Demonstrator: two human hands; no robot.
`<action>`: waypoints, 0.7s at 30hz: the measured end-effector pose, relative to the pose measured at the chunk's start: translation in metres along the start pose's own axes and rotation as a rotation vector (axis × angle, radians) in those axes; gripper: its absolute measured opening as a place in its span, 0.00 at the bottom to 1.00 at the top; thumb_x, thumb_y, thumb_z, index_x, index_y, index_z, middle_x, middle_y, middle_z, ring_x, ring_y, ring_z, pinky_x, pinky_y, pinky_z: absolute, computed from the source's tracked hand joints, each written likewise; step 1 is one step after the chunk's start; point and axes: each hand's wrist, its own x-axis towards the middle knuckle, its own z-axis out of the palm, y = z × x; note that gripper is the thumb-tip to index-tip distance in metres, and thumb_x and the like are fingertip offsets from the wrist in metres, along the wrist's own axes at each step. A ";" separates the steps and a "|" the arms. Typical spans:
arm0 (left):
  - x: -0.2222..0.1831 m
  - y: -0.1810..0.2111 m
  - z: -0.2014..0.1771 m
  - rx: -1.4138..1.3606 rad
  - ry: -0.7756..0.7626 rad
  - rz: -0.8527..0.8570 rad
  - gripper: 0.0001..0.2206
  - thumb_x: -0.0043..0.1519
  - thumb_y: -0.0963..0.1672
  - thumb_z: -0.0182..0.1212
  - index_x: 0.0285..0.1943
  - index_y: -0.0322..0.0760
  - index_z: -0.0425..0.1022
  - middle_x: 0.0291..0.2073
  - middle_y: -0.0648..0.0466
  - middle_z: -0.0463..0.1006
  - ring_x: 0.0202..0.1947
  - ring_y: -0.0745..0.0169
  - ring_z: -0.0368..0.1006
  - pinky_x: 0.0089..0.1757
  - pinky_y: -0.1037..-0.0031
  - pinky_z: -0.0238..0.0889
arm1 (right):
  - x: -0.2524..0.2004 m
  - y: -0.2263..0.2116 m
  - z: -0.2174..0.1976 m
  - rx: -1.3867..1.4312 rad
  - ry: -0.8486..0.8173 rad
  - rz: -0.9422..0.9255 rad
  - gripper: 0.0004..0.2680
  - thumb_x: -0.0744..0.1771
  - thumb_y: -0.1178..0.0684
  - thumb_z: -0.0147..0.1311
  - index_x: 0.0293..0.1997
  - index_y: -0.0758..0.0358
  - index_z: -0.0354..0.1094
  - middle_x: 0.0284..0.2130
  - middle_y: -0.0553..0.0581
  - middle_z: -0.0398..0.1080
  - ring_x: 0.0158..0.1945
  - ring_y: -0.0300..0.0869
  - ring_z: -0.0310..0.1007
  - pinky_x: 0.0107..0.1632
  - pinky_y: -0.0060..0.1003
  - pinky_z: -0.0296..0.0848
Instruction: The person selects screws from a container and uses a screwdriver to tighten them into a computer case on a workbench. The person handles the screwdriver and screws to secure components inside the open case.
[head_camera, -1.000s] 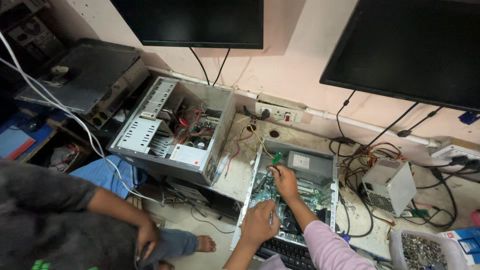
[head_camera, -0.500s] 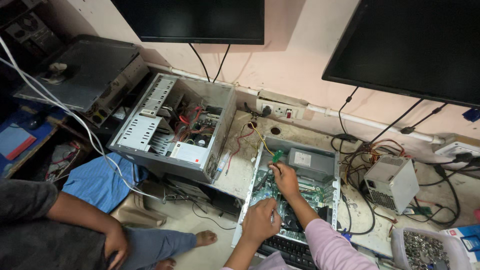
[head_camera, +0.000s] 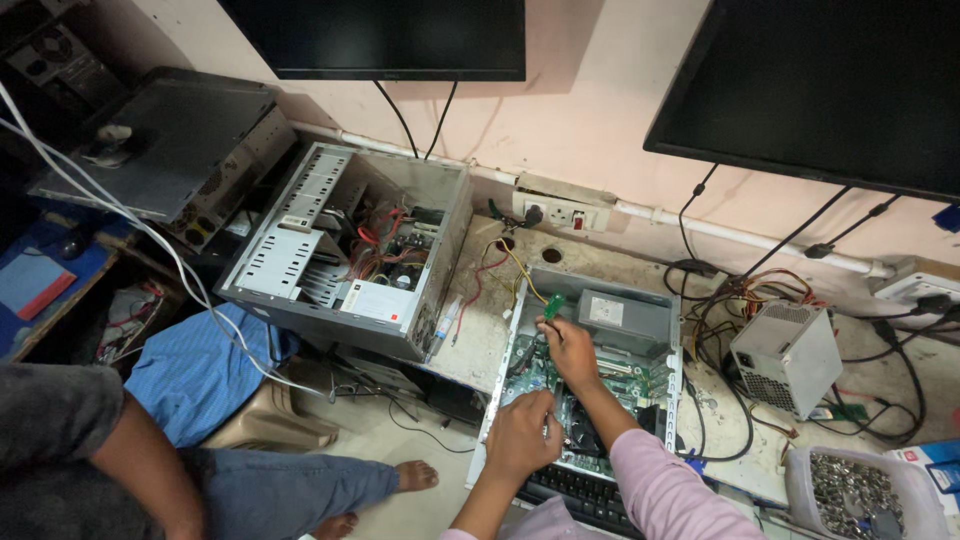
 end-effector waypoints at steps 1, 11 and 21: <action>0.000 0.000 0.000 -0.005 0.001 0.003 0.05 0.53 0.38 0.58 0.34 0.34 0.67 0.28 0.45 0.74 0.32 0.40 0.75 0.34 0.54 0.68 | 0.000 0.000 0.000 0.003 0.004 -0.007 0.07 0.68 0.57 0.54 0.47 0.64 0.76 0.39 0.64 0.79 0.42 0.51 0.82 0.45 0.39 0.76; 0.000 0.001 0.001 0.006 0.005 -0.003 0.05 0.53 0.38 0.58 0.33 0.34 0.66 0.27 0.45 0.73 0.32 0.41 0.75 0.34 0.53 0.67 | 0.000 -0.008 -0.002 0.002 0.010 0.009 0.07 0.68 0.55 0.55 0.47 0.64 0.76 0.36 0.64 0.79 0.37 0.50 0.81 0.40 0.39 0.75; 0.000 0.004 -0.002 -0.009 0.016 0.004 0.05 0.53 0.38 0.59 0.33 0.34 0.67 0.28 0.45 0.74 0.33 0.41 0.75 0.35 0.55 0.68 | 0.009 -0.010 0.003 -0.216 0.002 0.157 0.13 0.62 0.44 0.67 0.38 0.64 0.76 0.30 0.64 0.77 0.33 0.54 0.79 0.37 0.43 0.73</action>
